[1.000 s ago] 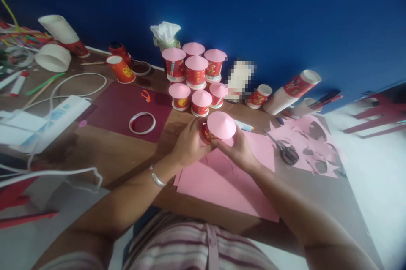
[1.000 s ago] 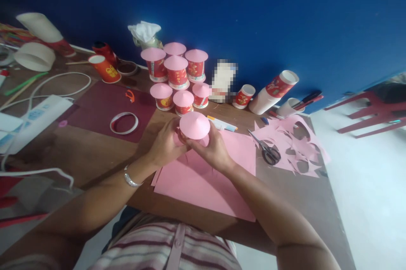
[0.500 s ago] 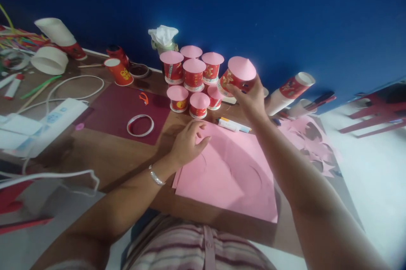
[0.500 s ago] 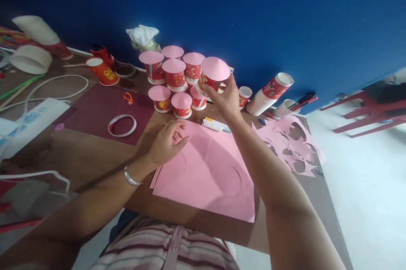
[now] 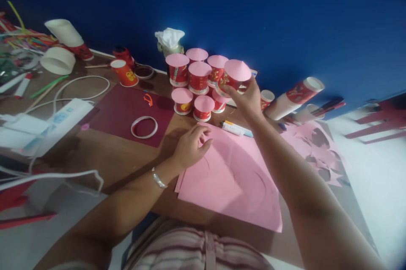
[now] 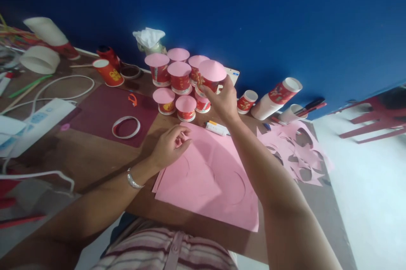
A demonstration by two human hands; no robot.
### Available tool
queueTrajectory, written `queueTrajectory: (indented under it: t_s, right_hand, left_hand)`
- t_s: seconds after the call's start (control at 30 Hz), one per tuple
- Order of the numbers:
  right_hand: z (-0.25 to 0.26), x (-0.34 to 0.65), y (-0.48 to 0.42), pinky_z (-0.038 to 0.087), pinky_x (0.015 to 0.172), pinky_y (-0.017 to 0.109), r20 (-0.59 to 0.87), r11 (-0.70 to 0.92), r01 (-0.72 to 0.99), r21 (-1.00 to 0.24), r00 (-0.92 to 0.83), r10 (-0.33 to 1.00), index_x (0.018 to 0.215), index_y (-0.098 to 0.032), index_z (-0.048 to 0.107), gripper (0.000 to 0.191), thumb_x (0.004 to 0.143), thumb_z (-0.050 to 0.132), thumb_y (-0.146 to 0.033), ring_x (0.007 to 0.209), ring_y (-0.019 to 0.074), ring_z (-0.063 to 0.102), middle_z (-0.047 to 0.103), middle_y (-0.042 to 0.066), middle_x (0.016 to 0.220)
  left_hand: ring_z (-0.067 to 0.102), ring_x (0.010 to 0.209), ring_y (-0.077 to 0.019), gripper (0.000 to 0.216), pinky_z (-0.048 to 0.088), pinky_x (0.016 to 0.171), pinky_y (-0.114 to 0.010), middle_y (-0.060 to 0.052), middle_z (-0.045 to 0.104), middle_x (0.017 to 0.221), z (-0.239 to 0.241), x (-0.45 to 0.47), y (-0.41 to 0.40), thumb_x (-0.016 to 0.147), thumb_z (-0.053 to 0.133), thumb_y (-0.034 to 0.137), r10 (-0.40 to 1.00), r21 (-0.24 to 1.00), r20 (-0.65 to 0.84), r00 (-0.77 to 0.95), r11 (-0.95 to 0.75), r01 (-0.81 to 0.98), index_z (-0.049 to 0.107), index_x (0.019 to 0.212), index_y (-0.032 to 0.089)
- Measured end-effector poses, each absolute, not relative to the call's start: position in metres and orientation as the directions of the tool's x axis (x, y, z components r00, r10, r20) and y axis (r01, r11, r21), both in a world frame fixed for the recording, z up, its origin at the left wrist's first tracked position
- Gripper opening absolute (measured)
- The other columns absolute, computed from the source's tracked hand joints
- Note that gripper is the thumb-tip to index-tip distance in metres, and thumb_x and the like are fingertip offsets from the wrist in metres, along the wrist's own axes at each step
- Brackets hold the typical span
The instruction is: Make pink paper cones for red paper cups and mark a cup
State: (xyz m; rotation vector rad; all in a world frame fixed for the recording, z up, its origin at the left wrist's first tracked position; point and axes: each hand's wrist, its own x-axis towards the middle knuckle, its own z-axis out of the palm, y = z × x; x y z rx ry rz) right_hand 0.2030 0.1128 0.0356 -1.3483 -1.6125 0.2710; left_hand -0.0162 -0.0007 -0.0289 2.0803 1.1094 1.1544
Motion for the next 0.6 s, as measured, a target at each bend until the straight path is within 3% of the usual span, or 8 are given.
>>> queueTrajectory:
  t_s: [0.27, 0.43, 0.6]
  right_hand:
    - [0.038, 0.216, 0.126, 0.062, 0.087, 0.054, 0.538, 0.350, 0.642, -0.683, 0.117, 0.835, 0.130, -0.023, 0.057, 0.070, 0.080, 0.078, -0.067, 0.105, 0.0334, 0.071, 0.071, 0.013, 0.117]
    - [0.025, 0.209, 0.129, 0.062, 0.085, 0.051, 0.519, 0.323, 0.644, -0.693, 0.135, 0.844, 0.124, -0.022, 0.059, 0.066, 0.078, 0.081, -0.065, 0.098, 0.0309, 0.071, 0.073, 0.011, 0.111]
    - [0.020, 0.196, 0.128, 0.060, 0.091, 0.053, 0.496, 0.316, 0.646, -0.695, 0.114, 0.861, 0.123, -0.023, 0.058, 0.060, 0.080, 0.081, -0.058, 0.106, 0.0334, 0.069, 0.072, 0.011, 0.114]
  left_hand:
    - [0.063, 0.066, -0.0109, 0.003, 0.052, 0.064, -0.025, 0.000, 0.071, 0.087, -0.025, -0.016, -0.001, 0.092, 0.063, 0.019, 0.844, 0.734, 0.435, 0.314, -0.534, 0.419, 0.062, 0.093, 0.021]
    - [0.064, 0.066, -0.0121, 0.005, 0.050, 0.062, -0.025, 0.001, 0.072, 0.081, -0.023, -0.015, -0.002, 0.090, 0.065, 0.017, 0.848, 0.731, 0.404, 0.343, -0.525, 0.436, 0.064, 0.088, 0.021]
    - [0.065, 0.067, -0.0134, 0.006, 0.050, 0.063, -0.026, 0.000, 0.073, 0.080, -0.022, -0.016, -0.002, 0.091, 0.065, 0.018, 0.858, 0.739, 0.378, 0.348, -0.506, 0.445, 0.065, 0.087, 0.021]
